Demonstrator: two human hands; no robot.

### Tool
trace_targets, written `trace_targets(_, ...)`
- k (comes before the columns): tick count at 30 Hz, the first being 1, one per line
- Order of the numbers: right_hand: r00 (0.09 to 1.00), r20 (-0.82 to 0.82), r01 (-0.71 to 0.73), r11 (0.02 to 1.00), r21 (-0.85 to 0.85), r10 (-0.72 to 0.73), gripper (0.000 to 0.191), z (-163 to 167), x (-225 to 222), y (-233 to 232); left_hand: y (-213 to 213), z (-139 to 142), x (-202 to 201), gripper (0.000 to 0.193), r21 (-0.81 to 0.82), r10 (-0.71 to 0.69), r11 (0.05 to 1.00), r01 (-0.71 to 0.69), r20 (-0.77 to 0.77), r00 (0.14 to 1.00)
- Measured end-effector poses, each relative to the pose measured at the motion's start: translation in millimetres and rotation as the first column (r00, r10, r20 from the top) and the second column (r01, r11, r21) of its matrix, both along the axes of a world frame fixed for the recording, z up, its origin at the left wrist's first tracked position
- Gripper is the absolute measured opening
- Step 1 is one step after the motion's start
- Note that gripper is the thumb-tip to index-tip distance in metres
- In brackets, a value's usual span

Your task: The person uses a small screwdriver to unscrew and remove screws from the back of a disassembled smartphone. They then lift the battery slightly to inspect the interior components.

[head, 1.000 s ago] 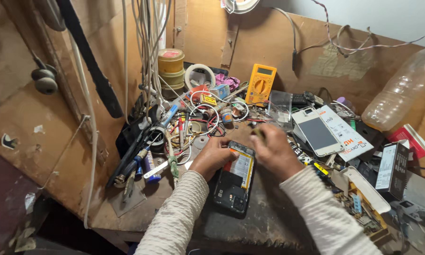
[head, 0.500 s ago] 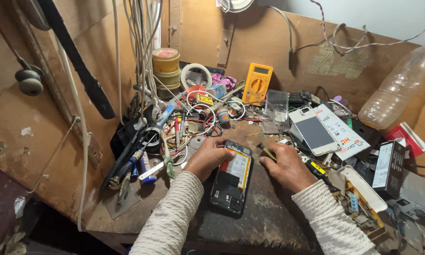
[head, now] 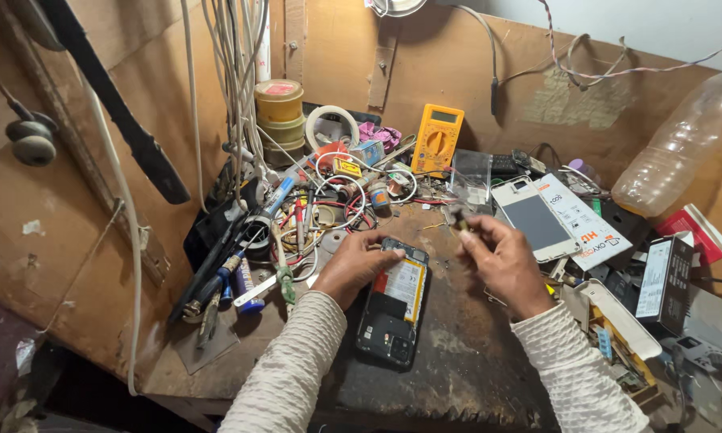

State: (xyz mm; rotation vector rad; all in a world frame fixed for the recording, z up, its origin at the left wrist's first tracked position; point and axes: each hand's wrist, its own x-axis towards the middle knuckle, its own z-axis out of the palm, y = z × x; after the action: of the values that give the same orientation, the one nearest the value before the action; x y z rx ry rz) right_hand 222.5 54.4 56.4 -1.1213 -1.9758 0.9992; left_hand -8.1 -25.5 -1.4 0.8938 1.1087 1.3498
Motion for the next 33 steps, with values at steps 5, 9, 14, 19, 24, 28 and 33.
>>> trace_targets(5,0.981,-0.189,-0.004,0.977,0.212,0.045,0.018,15,-10,-5,4,-9,-1,0.033,0.039,-0.041,0.998,0.039,0.038,0.998)
trace_targets(9,0.936,-0.353,0.073,0.983,0.168,-0.009,0.019,23,-19,-15,7,-15,-3,0.028,0.047,-0.059,0.997,0.056,0.06,0.996)
trace_targets(14,0.901,-0.431,0.056,0.973,0.223,0.047,0.037,24,-40,-31,10,-16,-2,0.025,0.003,-0.052,0.999,0.052,0.05,0.997)
trace_targets(19,0.905,-0.415,0.034,0.956,0.293,0.095,0.046,21,-58,-44,10,-16,-2,0.022,0.021,-0.052,0.998,0.051,0.047,0.998)
trace_targets(24,0.881,-0.448,0.002,0.947,0.322,0.151,0.043,15,-69,-45,10,-15,-2,0.021,0.015,-0.044,0.999,0.043,0.04,0.998)
trace_targets(28,0.884,-0.447,0.009,0.951,0.308,0.137,0.042,10,-71,-43,10,-14,-1,0.02,0.002,-0.032,0.999,0.032,0.03,0.999)
trace_targets(33,0.886,-0.442,0.009,0.949,0.315,0.138,0.042,8,-70,-43,8,-13,-1,0.021,0.026,-0.053,0.998,0.051,0.05,0.997)
